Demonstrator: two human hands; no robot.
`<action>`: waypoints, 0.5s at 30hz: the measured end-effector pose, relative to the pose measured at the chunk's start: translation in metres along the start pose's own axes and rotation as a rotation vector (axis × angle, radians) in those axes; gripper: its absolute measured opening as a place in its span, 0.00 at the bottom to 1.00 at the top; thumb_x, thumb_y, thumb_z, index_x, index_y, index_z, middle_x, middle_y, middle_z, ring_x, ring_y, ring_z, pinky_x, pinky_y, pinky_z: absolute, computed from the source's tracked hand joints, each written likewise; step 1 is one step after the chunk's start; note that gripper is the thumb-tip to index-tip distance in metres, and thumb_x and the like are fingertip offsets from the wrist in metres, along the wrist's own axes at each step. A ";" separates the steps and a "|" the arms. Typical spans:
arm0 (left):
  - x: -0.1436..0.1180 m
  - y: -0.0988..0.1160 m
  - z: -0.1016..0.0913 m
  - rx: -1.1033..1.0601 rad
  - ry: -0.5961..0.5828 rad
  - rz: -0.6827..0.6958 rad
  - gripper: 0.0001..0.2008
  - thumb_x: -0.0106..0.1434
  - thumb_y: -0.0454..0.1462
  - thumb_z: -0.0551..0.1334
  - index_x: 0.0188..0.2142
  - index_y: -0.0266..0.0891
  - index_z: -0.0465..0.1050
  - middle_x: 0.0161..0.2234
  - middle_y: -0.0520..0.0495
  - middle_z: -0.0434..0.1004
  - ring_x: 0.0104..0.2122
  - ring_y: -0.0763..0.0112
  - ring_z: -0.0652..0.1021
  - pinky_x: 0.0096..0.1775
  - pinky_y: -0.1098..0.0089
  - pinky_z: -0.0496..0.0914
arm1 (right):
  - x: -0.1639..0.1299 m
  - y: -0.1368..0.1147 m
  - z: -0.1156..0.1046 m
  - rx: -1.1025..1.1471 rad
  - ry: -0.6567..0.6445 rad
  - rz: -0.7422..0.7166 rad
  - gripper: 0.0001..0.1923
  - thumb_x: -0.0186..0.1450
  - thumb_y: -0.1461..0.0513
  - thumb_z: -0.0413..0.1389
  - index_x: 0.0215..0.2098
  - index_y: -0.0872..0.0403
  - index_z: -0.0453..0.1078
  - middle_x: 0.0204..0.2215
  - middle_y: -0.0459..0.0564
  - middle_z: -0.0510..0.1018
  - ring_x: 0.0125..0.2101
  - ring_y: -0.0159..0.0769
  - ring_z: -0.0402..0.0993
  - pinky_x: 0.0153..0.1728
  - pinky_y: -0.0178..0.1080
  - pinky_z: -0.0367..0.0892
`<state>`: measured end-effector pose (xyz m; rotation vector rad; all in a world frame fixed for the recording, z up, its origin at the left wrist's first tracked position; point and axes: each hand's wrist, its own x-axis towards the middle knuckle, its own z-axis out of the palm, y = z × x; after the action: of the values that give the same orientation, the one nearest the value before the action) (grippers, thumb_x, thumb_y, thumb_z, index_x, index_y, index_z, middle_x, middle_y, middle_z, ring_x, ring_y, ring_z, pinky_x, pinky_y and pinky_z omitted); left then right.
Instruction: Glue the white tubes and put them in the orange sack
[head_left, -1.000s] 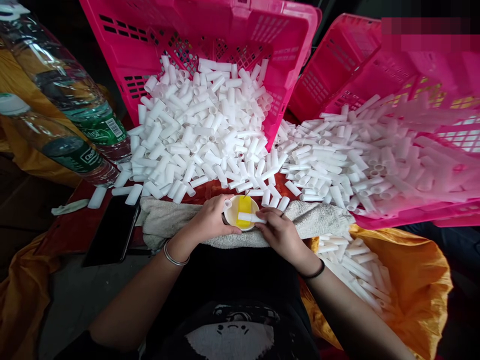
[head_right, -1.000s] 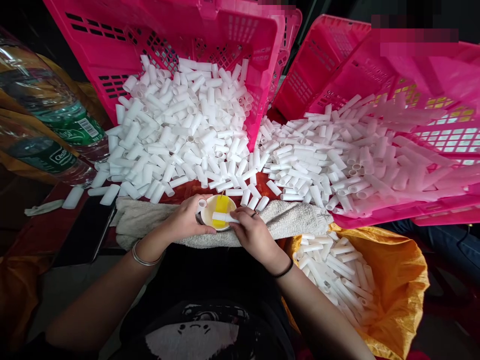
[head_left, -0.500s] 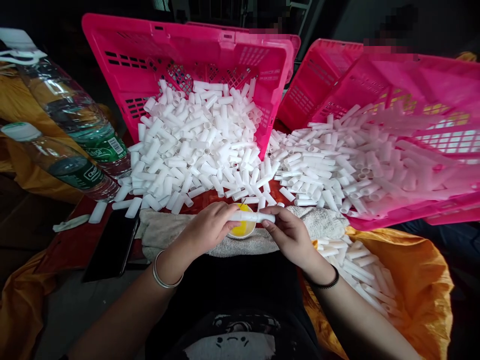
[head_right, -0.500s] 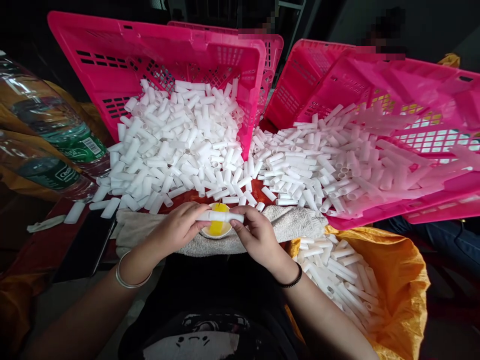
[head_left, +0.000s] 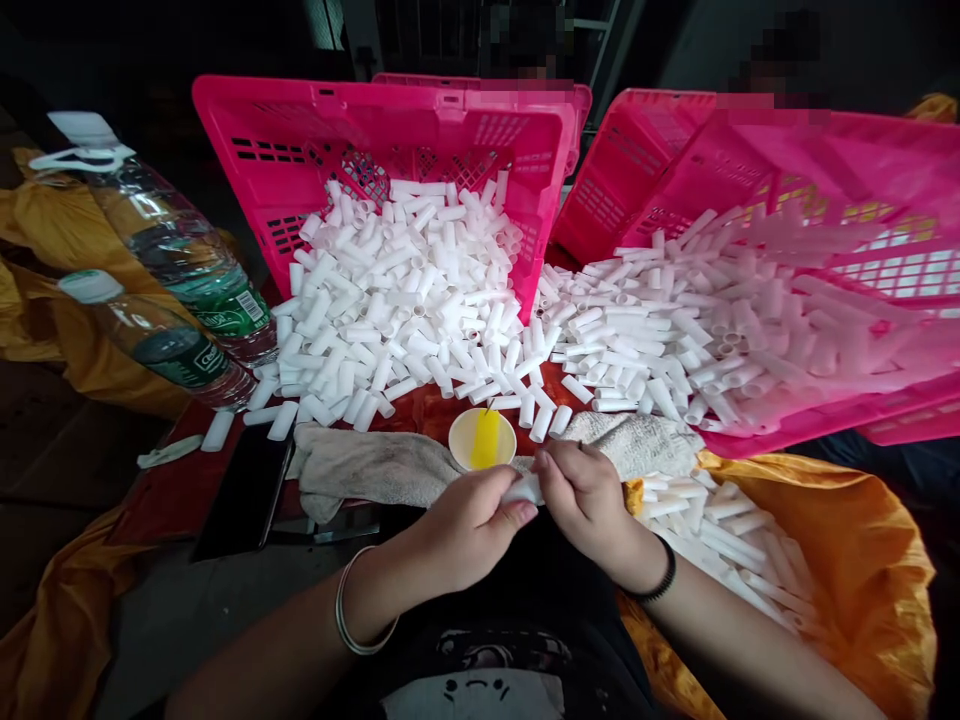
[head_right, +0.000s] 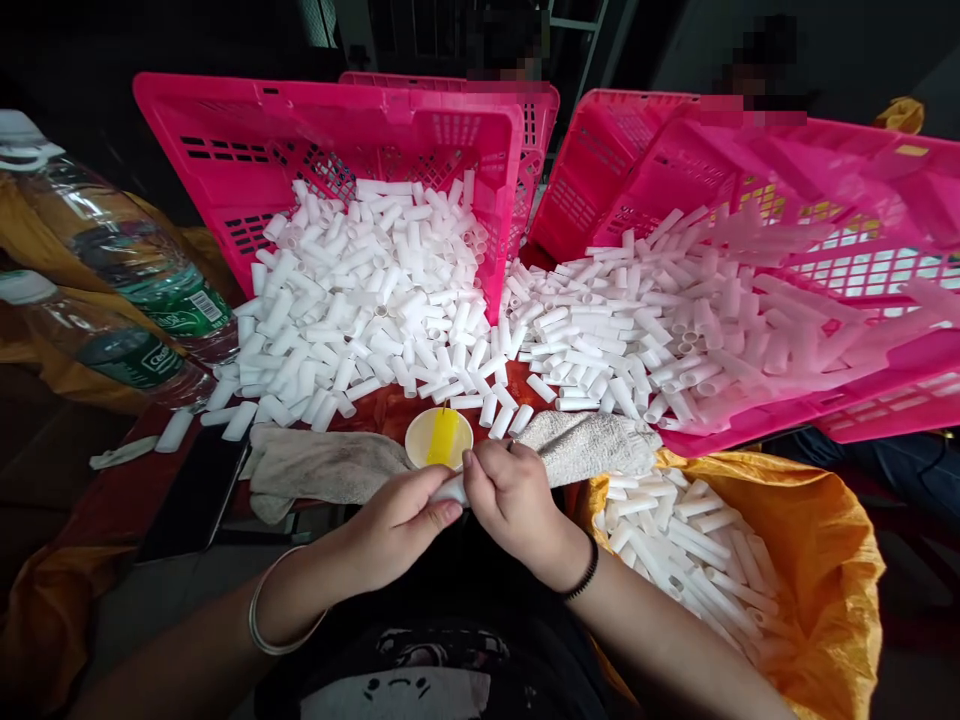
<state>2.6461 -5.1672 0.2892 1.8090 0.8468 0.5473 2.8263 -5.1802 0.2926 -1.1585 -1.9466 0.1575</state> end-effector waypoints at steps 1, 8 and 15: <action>-0.002 0.003 0.002 -0.075 -0.071 -0.041 0.10 0.67 0.42 0.57 0.31 0.40 0.63 0.28 0.53 0.67 0.28 0.72 0.68 0.30 0.70 0.61 | -0.006 -0.001 -0.004 -0.001 -0.008 -0.042 0.14 0.70 0.65 0.47 0.26 0.50 0.60 0.18 0.43 0.67 0.19 0.30 0.64 0.22 0.36 0.61; -0.004 0.013 0.016 -0.275 -0.299 -0.135 0.14 0.65 0.46 0.60 0.30 0.40 0.62 0.26 0.53 0.62 0.26 0.74 0.62 0.28 0.70 0.56 | -0.035 -0.014 -0.031 -0.030 0.057 -0.093 0.10 0.67 0.70 0.48 0.34 0.49 0.64 0.20 0.45 0.71 0.21 0.34 0.69 0.22 0.38 0.66; -0.010 0.017 0.044 -0.592 -0.670 -0.381 0.23 0.63 0.56 0.58 0.37 0.38 0.68 0.24 0.54 0.62 0.20 0.77 0.61 0.23 0.73 0.58 | -0.051 -0.017 -0.056 0.003 -0.106 -0.309 0.09 0.71 0.64 0.44 0.41 0.51 0.66 0.20 0.46 0.74 0.21 0.34 0.70 0.27 0.38 0.72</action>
<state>2.6755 -5.2057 0.2882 1.1250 0.4678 -0.0724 2.8657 -5.2457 0.3064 -0.8482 -2.1913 0.0578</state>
